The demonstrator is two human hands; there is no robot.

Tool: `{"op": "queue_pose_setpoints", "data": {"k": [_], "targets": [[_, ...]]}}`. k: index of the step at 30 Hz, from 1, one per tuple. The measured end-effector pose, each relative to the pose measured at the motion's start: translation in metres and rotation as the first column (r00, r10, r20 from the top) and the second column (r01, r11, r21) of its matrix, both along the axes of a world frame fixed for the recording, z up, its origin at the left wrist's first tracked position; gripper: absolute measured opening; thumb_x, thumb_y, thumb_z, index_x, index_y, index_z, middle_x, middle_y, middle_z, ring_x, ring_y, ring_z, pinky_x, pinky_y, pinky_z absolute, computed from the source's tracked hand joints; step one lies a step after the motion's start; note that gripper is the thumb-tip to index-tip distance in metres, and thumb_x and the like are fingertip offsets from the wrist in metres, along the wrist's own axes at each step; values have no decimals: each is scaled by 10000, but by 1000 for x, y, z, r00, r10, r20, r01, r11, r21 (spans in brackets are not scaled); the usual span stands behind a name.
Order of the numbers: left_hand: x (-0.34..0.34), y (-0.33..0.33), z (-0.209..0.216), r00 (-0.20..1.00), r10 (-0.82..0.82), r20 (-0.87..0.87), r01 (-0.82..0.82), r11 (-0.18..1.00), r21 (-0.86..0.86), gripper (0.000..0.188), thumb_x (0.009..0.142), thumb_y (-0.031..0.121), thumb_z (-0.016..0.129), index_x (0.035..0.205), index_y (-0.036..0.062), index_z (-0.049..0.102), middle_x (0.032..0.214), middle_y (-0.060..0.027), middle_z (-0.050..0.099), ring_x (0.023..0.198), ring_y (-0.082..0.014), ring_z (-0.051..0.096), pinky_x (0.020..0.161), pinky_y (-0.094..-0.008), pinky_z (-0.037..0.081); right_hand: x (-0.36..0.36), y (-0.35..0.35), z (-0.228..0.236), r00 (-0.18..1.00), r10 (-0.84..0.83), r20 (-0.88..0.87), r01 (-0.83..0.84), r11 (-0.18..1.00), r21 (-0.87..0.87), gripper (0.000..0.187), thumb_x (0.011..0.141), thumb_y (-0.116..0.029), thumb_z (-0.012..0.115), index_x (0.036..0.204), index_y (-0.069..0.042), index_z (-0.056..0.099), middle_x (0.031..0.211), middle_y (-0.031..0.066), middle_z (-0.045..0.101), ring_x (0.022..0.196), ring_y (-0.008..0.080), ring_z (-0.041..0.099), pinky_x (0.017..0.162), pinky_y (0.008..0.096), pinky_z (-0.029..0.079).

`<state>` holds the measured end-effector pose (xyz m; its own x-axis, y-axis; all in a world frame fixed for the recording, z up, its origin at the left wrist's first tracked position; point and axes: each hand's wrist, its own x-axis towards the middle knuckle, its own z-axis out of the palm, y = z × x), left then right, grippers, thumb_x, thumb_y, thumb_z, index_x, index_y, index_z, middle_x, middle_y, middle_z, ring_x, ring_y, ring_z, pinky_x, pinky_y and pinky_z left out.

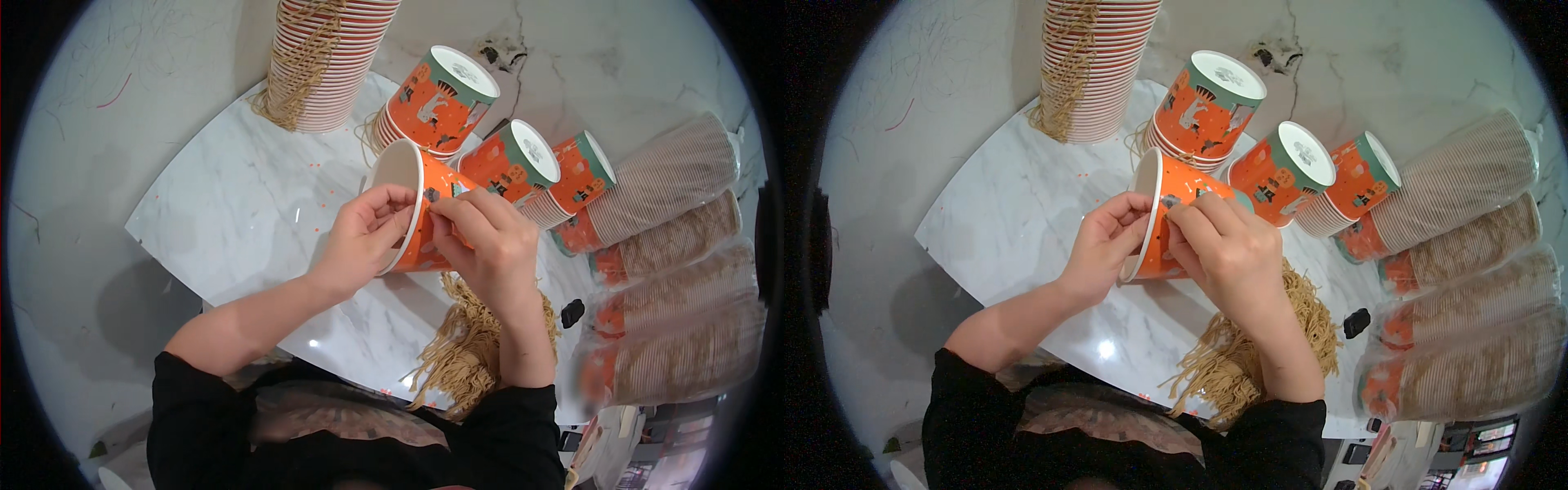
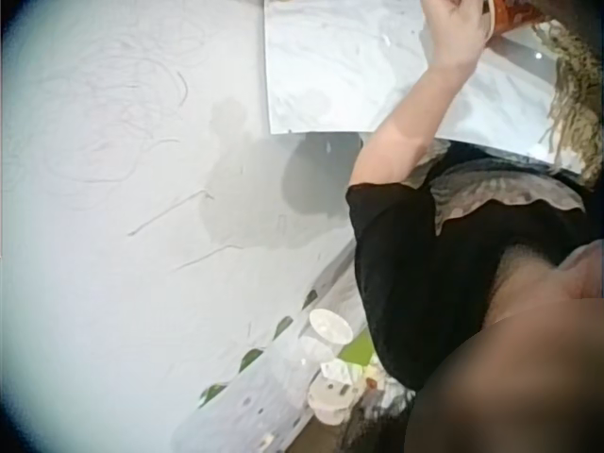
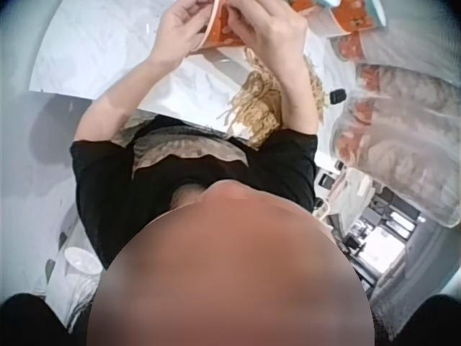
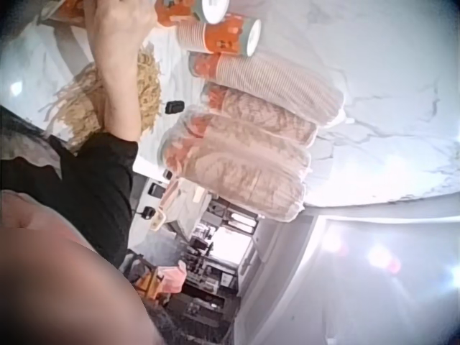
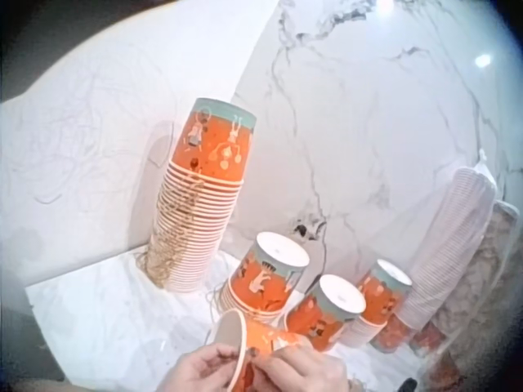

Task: Attaching decorative strings to small paper buckets to create handles for packaging.

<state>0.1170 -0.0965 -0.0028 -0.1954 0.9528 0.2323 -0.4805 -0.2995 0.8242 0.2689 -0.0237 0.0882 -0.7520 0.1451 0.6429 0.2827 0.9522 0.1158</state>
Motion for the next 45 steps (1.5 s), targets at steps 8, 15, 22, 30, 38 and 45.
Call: {"op": "queue_pose_setpoints", "data": {"k": [8,15,22,30,38,45], "targets": [[1,3,1,999,-28,-35,29,999,23,190,1047,82,503,1203,3,578,1086,-47,672,983,-80,636,893,-256,523,6,0,6,1000,17,16,-14,992,-124,223,732,-48,763,941,-75,690,813,50,633,706,237,647,587,352,518],[0,6,-9,981,-142,131,171,954,-247,249,1021,144,436,1185,19,575,1082,-66,652,987,-124,625,902,-296,517,8,1,12,1000,19,7,-15,941,-337,228,779,19,721,994,-44,681,861,91,652,747,268,670,646,349,546],[-2,-1,3,955,75,288,-53,995,-85,129,999,132,440,1055,52,524,1113,-81,610,959,-144,589,883,-329,511,8,-2,10,985,-6,-171,-118,699,-706,125,916,16,647,1036,32,614,896,62,648,803,150,688,729,277,542],[-8,-11,9,665,677,-315,-352,656,667,92,888,18,609,977,39,609,1119,-155,549,1006,-242,549,902,-343,451,6,-6,8,975,103,-197,-218,270,-938,162,946,-33,672,1094,1,619,863,-42,583,740,10,573,639,189,464],[-8,-9,22,565,753,-336,-327,578,747,140,869,90,713,996,109,658,1097,-133,607,1054,-249,590,957,-383,434,11,-16,9,959,213,-188,-261,404,-877,123,877,-34,767,974,3,701,845,-13,556,690,29,566,581,181,449],[-18,-11,24,598,662,-451,-187,663,725,268,830,162,752,1066,107,637,1058,-57,675,982,-205,650,1109,-495,308,10,-13,12,946,218,-240,-304,337,-891,101,891,-50,747,966,-2,700,926,10,595,733,42,584,611,183,436]]}}
